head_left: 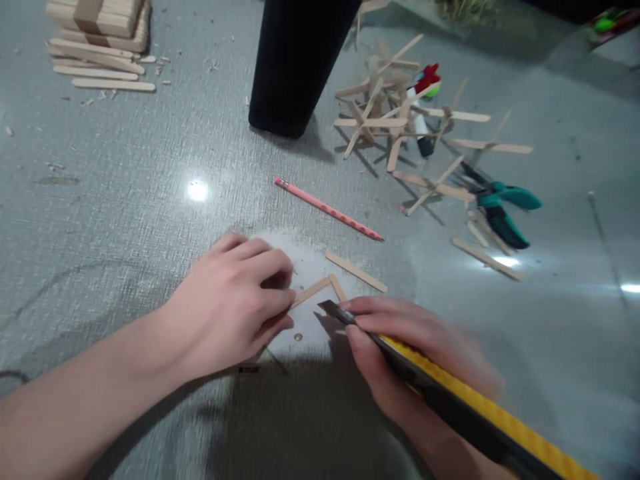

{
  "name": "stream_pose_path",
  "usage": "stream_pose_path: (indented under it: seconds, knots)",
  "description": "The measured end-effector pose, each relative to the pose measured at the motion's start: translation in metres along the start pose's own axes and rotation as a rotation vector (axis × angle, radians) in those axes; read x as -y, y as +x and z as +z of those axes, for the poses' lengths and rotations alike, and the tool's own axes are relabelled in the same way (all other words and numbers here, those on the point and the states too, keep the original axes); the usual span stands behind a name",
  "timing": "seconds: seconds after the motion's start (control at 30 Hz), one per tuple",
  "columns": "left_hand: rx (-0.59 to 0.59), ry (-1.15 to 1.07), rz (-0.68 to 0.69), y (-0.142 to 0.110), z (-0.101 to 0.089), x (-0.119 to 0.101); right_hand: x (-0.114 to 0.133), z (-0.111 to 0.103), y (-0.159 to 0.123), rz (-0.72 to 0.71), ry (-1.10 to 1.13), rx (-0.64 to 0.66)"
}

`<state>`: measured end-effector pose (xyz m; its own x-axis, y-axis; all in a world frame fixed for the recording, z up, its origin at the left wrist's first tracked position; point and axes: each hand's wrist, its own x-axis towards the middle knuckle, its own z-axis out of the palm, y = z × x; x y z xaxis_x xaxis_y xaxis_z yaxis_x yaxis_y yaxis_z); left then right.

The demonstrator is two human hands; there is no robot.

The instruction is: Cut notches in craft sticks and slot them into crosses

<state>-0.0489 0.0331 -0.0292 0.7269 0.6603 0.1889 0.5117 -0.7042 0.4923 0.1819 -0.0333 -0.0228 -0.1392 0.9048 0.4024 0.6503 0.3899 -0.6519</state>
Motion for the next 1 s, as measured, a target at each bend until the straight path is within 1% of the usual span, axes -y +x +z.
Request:
stream_pose_path:
  seconds: [0.07, 0.2, 0.27, 0.3, 0.37, 0.43, 0.53, 0.63, 0.7, 0.77, 0.87, 0.93, 1.0]
  knots:
    - [-0.022, 0.058, 0.029, -0.001, 0.000, -0.004, 0.000, 0.000, 0.000, -0.005, 0.012, -0.012]
    - [-0.048, 0.293, 0.138, -0.003, 0.001, -0.015, -0.004, 0.001, -0.003, 0.011, 0.078, -0.072]
    - [-0.069, 0.343, 0.116, -0.003, 0.001, -0.018, -0.007, 0.002, -0.005, 0.028, 0.120, -0.109]
    - [-0.089, 0.323, 0.069, -0.003, 0.001, -0.019, -0.008, 0.002, -0.005, 0.034, 0.135, -0.126]
    - [-0.133, 0.194, -0.072, -0.002, 0.001, -0.021, -0.008, 0.002, -0.006, 0.032, 0.155, -0.146]
    - [-0.148, -0.015, -0.222, 0.000, 0.001, -0.022, -0.006, 0.003, -0.005, 0.020, 0.177, -0.159]
    - [-0.094, -0.328, -0.397, 0.003, 0.002, -0.026, -0.002, 0.005, -0.003, 0.021, 0.188, -0.155]
    - [-0.056, -0.545, -0.506, 0.004, 0.005, -0.030, 0.001, 0.008, 0.000, 0.035, 0.157, -0.156]
    - [-0.052, -0.603, -0.529, 0.003, 0.006, -0.031, 0.003, 0.011, 0.002, 0.022, 0.142, -0.171]
    - [-0.070, -0.620, -0.518, 0.003, 0.008, -0.031, 0.003, 0.013, 0.003, 0.005, 0.136, -0.178]
    - [-0.088, -0.636, -0.431, 0.003, 0.009, -0.030, 0.001, 0.015, 0.004, -0.021, 0.172, -0.187]
    - [-0.065, -0.682, -0.374, 0.004, 0.009, -0.030, -0.001, 0.016, 0.003, -0.043, 0.213, -0.187]
    - [-0.049, -0.746, -0.376, 0.004, 0.009, -0.030, -0.002, 0.016, 0.003, -0.060, 0.240, -0.169]
